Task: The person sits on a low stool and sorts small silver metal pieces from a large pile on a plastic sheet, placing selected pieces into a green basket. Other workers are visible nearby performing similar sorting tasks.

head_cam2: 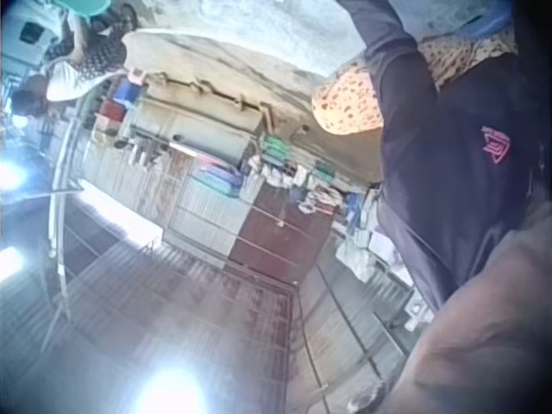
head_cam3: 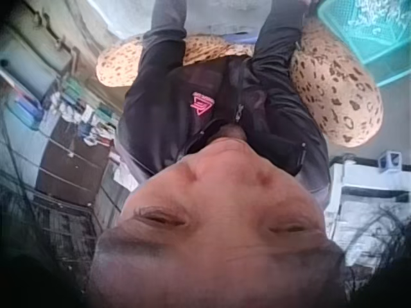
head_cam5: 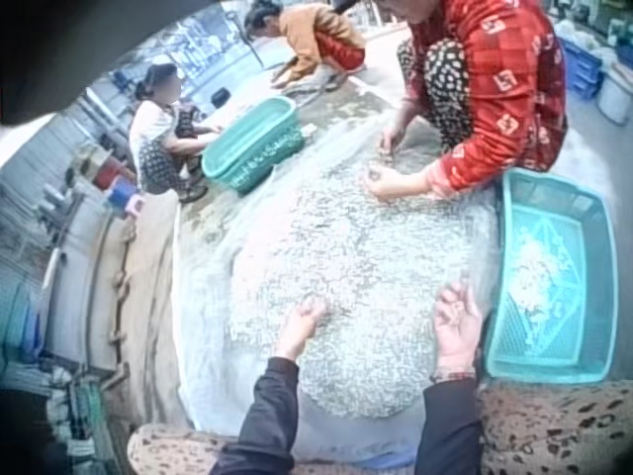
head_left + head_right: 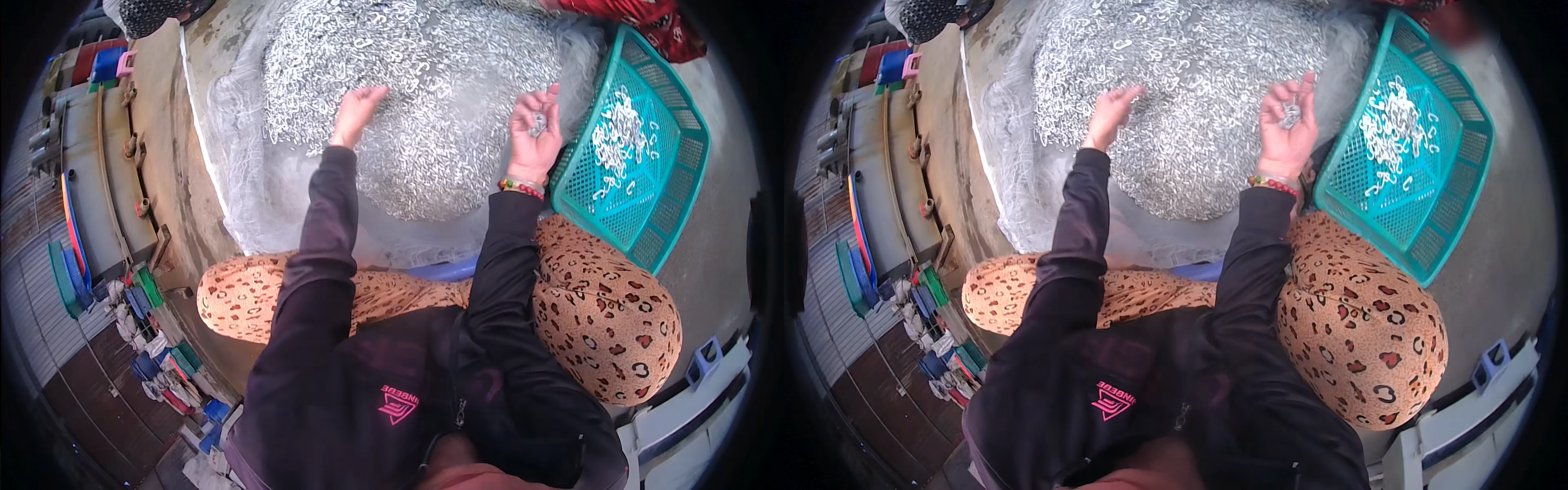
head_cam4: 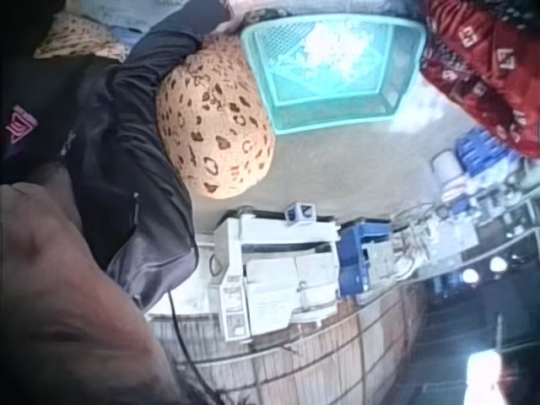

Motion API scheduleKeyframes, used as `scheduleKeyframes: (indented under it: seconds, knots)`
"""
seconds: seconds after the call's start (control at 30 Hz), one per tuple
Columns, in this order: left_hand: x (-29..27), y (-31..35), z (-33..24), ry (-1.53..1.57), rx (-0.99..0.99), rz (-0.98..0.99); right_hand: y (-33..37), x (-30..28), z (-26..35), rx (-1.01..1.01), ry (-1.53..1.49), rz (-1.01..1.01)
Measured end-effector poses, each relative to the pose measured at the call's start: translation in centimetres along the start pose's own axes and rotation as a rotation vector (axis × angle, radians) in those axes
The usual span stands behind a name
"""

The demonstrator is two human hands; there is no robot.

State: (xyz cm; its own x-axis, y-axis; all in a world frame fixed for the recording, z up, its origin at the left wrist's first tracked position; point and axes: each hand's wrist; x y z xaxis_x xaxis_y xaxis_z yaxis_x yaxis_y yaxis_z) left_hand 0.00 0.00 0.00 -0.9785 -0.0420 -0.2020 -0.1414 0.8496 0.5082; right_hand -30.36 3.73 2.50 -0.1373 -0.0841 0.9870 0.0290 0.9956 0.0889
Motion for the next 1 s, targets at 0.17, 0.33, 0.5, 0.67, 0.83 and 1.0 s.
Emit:
scheduleKeyframes:
  seconds: [0.17,0.33,0.5,0.67,0.83,1.0]
  knots:
    - [5.3,-0.4,1.9,-0.268,0.236,-0.045,-0.7,-1.0,-4.0,0.133,0.090,-0.231]
    - [11.7,-1.8,2.0,-0.664,0.396,0.034,-0.1,-2.3,-3.3,0.106,0.055,-0.312]
    - [11.0,-1.3,0.8,-0.486,0.332,0.076,-0.1,-4.4,-1.7,-0.003,-0.183,-0.346]
    - [5.8,2.8,0.2,-0.580,0.258,-0.085,0.5,-5.6,-2.9,0.077,-0.130,-0.399]
    - [3.4,3.7,-2.7,0.413,0.084,0.083,0.1,-4.9,-4.6,0.149,-0.089,-0.402]
    - [4.6,2.6,-4.0,1.220,0.071,0.361,-0.1,-3.9,-4.4,0.157,-0.072,-0.325]
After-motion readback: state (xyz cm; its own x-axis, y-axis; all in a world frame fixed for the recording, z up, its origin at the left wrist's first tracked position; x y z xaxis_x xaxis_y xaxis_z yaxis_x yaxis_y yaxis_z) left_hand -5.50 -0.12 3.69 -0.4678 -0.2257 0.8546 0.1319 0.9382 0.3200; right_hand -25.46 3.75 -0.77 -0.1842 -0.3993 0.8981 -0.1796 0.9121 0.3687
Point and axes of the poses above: each hand's wrist, its own y-axis away from the middle knuckle, its own x-axis out of the palm, z = x × y, and after that the axes turned 13 degrees about y, right-handed
